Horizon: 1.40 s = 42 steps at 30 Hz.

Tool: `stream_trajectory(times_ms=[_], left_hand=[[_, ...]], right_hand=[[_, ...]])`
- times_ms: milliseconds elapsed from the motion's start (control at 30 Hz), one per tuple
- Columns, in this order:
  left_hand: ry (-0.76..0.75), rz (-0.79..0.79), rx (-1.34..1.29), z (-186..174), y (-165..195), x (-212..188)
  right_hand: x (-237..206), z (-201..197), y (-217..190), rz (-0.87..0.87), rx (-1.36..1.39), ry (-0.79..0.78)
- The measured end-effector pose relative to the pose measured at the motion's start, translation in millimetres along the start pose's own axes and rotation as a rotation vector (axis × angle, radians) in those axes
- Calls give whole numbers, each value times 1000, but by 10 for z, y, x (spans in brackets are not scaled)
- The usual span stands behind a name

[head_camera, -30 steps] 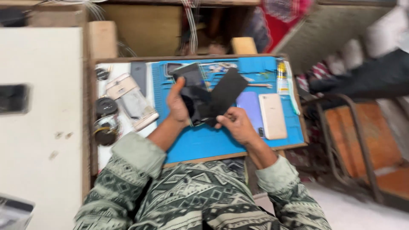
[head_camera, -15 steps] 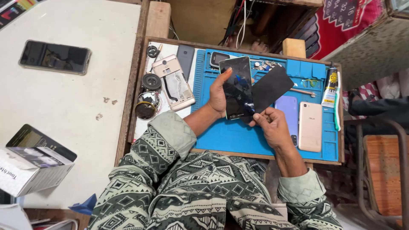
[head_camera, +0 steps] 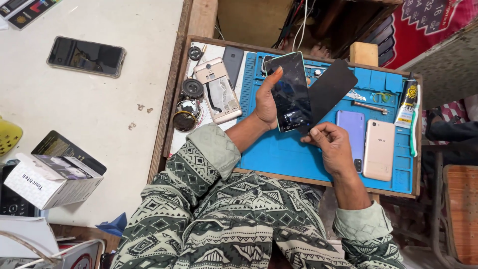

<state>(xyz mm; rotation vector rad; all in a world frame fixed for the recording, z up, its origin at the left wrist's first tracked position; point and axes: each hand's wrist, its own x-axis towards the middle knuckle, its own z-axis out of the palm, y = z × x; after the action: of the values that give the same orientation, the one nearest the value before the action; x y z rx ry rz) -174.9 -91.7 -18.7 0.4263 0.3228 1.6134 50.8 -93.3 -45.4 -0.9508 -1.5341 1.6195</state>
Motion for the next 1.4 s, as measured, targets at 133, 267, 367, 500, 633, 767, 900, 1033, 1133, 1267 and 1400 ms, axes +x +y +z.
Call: stream_trajectory(times_ms=[133, 267, 367, 500, 633, 767, 900, 1033, 1133, 1267, 1400], left_hand=[[31, 48, 57, -27, -41, -14], [31, 36, 19, -31, -82, -33], [66, 23, 9, -31, -99, -47], [72, 28, 17, -44, -123, -52], [144, -1, -2, -57, -158, -52], [106, 11, -10, -39, -159, -68], [45, 25, -15, -5, -148, -77], [16, 17, -164, -32, -205, -86], [-26, 32, -121, -113, -260, -102], [-45, 89, -55, -185, -322, -81], [-21, 104, -44, -244, -370, -68]], right_hand=[[-14, 3, 25, -32, -14, -7], [-9, -8, 47, -22, -12, -9], [-11, -11, 53, -23, 14, -23], [-15, -17, 60, -36, 5, -33], [-17, -29, 77, -37, 0, -29], [-5, -31, 79, -43, 22, -36], [-4, -19, 52, -35, 17, -37], [-54, -8, 33, -10, -44, -1], [-84, -15, 20, -27, -74, -5], [-80, -16, -6, -40, -29, -35], [-79, -9, -34, -38, -40, -40]])
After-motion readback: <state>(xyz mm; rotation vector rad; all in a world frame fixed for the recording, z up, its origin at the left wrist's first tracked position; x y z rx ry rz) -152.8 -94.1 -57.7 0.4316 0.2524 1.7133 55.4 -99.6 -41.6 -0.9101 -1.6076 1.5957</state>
